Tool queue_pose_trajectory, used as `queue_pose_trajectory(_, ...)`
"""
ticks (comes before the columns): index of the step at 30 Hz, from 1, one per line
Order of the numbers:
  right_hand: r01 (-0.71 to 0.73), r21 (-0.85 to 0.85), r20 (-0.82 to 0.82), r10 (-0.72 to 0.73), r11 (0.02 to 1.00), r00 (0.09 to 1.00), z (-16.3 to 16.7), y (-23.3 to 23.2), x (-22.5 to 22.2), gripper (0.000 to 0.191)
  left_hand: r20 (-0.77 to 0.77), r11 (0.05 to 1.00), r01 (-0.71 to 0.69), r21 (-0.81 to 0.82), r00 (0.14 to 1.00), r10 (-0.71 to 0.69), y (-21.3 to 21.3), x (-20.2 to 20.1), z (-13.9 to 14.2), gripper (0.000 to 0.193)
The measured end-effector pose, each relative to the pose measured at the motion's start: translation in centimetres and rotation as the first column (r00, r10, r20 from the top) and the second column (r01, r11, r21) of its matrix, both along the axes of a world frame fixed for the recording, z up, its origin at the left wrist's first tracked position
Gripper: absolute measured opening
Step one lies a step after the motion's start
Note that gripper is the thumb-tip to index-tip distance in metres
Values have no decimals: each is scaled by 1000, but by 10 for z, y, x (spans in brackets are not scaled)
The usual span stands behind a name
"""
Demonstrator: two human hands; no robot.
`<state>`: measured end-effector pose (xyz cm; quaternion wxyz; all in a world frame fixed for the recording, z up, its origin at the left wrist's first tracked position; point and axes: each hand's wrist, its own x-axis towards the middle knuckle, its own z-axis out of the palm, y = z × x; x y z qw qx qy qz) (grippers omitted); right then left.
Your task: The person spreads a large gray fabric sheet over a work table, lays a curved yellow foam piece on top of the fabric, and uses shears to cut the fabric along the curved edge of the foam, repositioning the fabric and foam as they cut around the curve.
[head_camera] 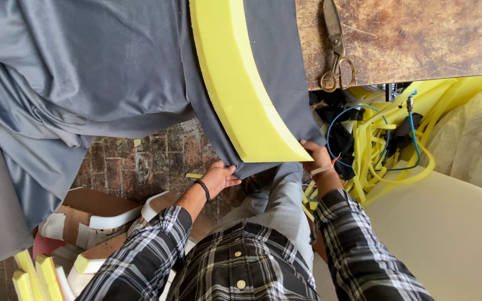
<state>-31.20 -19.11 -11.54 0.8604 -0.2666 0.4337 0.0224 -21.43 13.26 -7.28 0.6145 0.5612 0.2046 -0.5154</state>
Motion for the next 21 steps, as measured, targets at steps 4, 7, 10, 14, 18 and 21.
queue_pose_trajectory(4, -193, -333, -240, 115, 923, 964, 14, -14, -41, 32, 4, 995, 46, 87, 999, -46, -4, 3, 11, 18)
queue_pose_trajectory(7, -152, -346, -163, 100, 926, 982, 31, -20, -66, 25, 7, 993, 47, 109, 999, -48, -4, 4, 19, 15)
queue_pose_trajectory(10, -181, -254, -167, 141, 950, 976, 42, -30, -78, 17, -42, 995, 8, 104, 999, -3, -3, 4, 22, 12)
queue_pose_trajectory(14, -246, -113, -186, 222, 963, 957, 46, -45, -70, 15, -114, 994, -93, 48, 989, 98, -1, 11, 16, 6)
queue_pose_trajectory(18, -159, 142, -202, 186, 977, 961, 50, -55, -54, 19, -209, 974, -222, 43, 951, 226, -9, 19, 17, 14)
queue_pose_trajectory(21, -176, 237, -222, 229, 956, 948, 56, -59, -43, 20, -162, 950, -251, 189, 946, 282, -28, 27, 31, 10)
